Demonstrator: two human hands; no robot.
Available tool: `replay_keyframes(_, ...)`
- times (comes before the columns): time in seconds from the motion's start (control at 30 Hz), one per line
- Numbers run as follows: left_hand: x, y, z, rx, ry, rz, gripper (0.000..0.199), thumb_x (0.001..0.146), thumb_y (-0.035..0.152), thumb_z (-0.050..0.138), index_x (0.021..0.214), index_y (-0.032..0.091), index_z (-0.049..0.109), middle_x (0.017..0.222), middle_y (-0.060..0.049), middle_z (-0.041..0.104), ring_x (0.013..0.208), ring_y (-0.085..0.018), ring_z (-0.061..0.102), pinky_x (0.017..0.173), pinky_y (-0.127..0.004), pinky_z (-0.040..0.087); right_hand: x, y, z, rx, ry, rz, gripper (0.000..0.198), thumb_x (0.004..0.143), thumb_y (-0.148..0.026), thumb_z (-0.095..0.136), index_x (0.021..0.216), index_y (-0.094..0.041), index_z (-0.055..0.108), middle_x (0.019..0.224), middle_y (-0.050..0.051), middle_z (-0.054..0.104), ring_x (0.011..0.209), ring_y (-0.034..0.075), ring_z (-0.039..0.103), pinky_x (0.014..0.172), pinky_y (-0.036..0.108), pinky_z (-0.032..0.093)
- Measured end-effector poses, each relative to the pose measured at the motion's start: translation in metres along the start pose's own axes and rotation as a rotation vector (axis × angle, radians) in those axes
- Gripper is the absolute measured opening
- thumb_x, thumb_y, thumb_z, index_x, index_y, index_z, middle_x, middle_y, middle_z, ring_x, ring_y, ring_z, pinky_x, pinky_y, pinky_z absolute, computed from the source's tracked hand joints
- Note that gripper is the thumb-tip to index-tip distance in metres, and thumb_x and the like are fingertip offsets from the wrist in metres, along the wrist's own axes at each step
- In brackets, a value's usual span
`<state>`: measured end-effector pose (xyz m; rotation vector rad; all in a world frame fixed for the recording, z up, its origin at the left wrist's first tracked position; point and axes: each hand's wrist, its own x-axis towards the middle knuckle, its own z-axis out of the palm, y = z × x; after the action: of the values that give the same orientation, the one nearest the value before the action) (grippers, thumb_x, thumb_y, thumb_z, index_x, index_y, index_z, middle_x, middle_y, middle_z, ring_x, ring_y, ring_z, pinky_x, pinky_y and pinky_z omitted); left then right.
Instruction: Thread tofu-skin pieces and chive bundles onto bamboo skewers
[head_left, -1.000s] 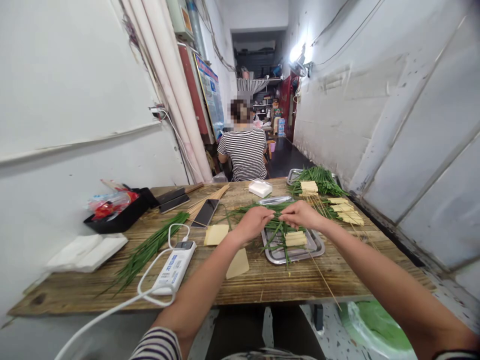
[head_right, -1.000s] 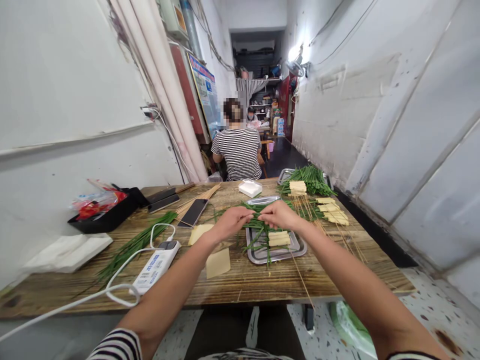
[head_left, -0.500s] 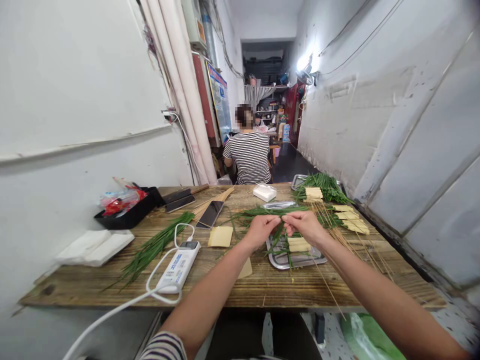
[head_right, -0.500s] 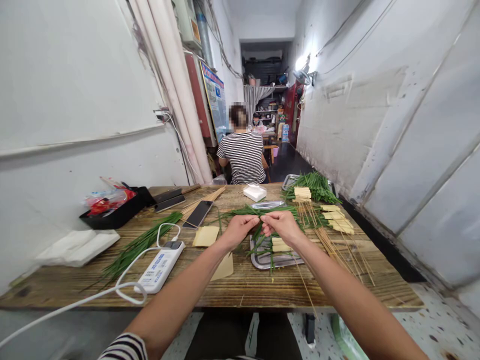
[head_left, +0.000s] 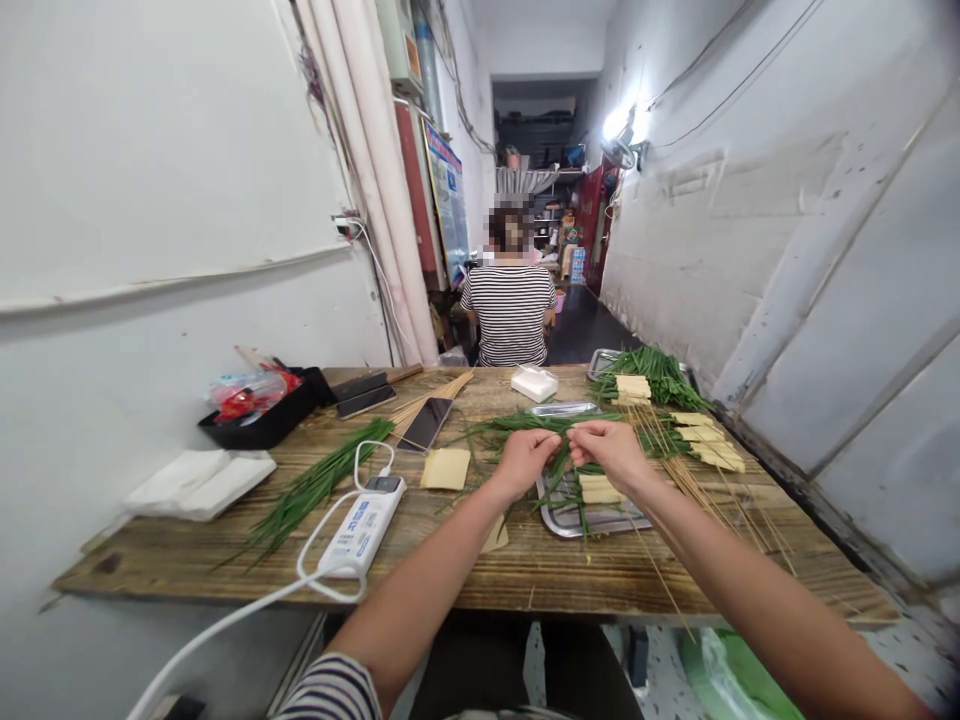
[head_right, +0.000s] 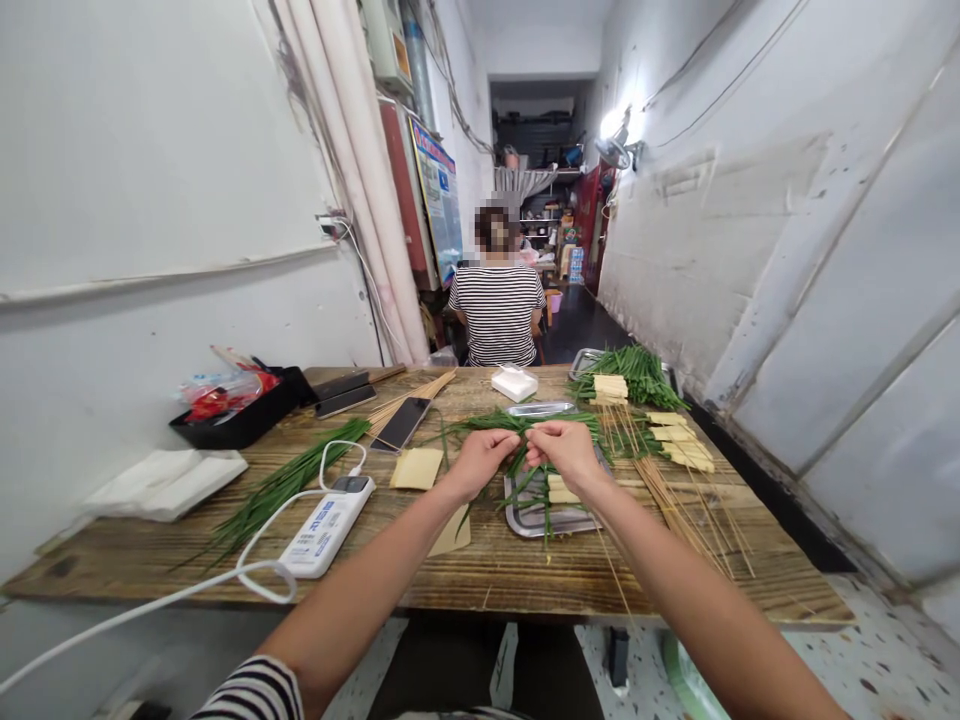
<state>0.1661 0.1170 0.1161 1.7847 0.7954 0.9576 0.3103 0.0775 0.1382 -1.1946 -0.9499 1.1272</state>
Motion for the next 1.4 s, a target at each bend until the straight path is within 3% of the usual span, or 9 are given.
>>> replay_keyframes(0.23, -0.009, -0.003, 0.006, -0.375, -0.061, -0.211, 0.041, 0.071, 0.053, 0.062, 0.065, 0.013, 0.056, 0.058, 0.002, 0.052, 0.049, -0.007, 0.044, 0.050, -0.020, 0.035, -0.002, 0.010, 0.005, 0.011, 0.031, -0.039, 0.032, 0.051, -0.034, 0.081, 0.072, -0.015, 0.065, 0.051, 0.000, 0.063, 0.044, 0.012, 0.057, 0.046, 0.024, 0.053)
replay_keyframes(0.4, -0.008, 0.000, -0.002, -0.358, -0.087, -0.304, 0.040, 0.068, 0.050, 0.066, 0.060, 0.012, 0.055, 0.055, 0.002, 0.052, 0.045, -0.004, 0.039, 0.045, -0.018, 0.029, -0.001, 0.012, -0.003, -0.135, -0.028, -0.082, 0.032, 0.061, -0.039, 0.074, 0.079, -0.014, 0.066, 0.056, 0.001, 0.064, 0.046, 0.014, 0.058, 0.050, 0.029, 0.052)
replay_keyframes(0.47, -0.007, 0.000, -0.007, -0.335, -0.094, -0.316, 0.038, 0.067, 0.046, 0.067, 0.058, 0.012, 0.055, 0.053, 0.002, 0.052, 0.045, -0.005, 0.040, 0.045, -0.018, 0.028, -0.001, 0.007, -0.010, -0.416, -0.098, -0.231, 0.029, 0.069, -0.038, 0.068, 0.085, -0.014, 0.068, 0.066, 0.004, 0.066, 0.053, 0.016, 0.060, 0.054, 0.032, 0.053)
replay_keyframes(0.63, -0.009, 0.004, -0.019, -0.309, -0.190, -0.360, 0.034, 0.064, 0.042, 0.071, 0.057, 0.011, 0.057, 0.054, 0.002, 0.054, 0.046, -0.005, 0.041, 0.045, -0.019, 0.029, -0.008, -0.008, -0.019, -1.096, -0.374, -0.802, 0.035, 0.081, -0.024, 0.060, 0.116, -0.021, 0.062, 0.109, 0.010, 0.063, 0.097, 0.022, 0.060, 0.083, 0.035, 0.048)
replay_keyframes(0.77, -0.013, 0.007, -0.028, -0.261, -0.327, -0.398, 0.038, 0.063, 0.046, 0.072, 0.060, 0.011, 0.057, 0.056, 0.002, 0.054, 0.047, -0.005, 0.041, 0.046, -0.019, 0.028, -0.014, -0.008, -0.013, -1.248, -0.533, -0.842, 0.024, 0.090, -0.021, 0.049, 0.106, -0.020, 0.067, 0.088, 0.007, 0.066, 0.079, 0.016, 0.062, 0.068, 0.025, 0.046)
replay_keyframes(0.9, -0.018, 0.006, -0.038, -0.289, -0.460, -0.380, 0.045, 0.064, 0.053, 0.070, 0.064, 0.011, 0.058, 0.058, 0.002, 0.053, 0.048, -0.005, 0.041, 0.048, -0.019, 0.029, -0.016, -0.005, -0.010, -1.251, -0.526, -0.867, 0.022, 0.091, -0.021, 0.048, 0.094, -0.019, 0.070, 0.080, 0.006, 0.066, 0.073, 0.015, 0.061, 0.064, 0.023, 0.043)
replay_keyframes(1.07, -0.026, 0.004, -0.051, -0.308, -0.501, -0.337, 0.046, 0.068, 0.055, 0.068, 0.063, 0.011, 0.055, 0.059, 0.003, 0.050, 0.051, -0.005, 0.039, 0.051, -0.020, 0.029, -0.013, -0.009, -0.012, -1.252, -0.465, -0.871, 0.021, 0.090, -0.019, 0.049, 0.088, -0.016, 0.070, 0.078, 0.007, 0.067, 0.071, 0.016, 0.061, 0.065, 0.024, 0.043)
replay_keyframes(1.17, -0.031, 0.001, -0.054, -0.339, -0.458, -0.315, 0.044, 0.068, 0.051, 0.070, 0.059, 0.011, 0.052, 0.056, 0.004, 0.047, 0.050, -0.005, 0.038, 0.049, -0.019, 0.027, -0.010, -0.010, -0.010, -1.267, -0.451, -0.865, 0.021, 0.089, -0.019, 0.049, 0.089, -0.016, 0.070, 0.079, 0.007, 0.068, 0.071, 0.016, 0.061, 0.065, 0.024, 0.044)
replay_keyframes(1.4, -0.035, -0.013, -0.039, -0.547, -0.058, -0.511, 0.035, 0.074, 0.036, 0.069, 0.056, 0.009, 0.054, 0.051, 0.003, 0.050, 0.040, -0.002, 0.034, 0.041, -0.017, 0.019, -0.009, -0.005, 0.006, -1.333, -0.311, -0.831, 0.020, 0.088, -0.016, 0.050, 0.087, -0.016, 0.069, 0.082, 0.007, 0.068, 0.076, 0.016, 0.062, 0.067, 0.023, 0.042)
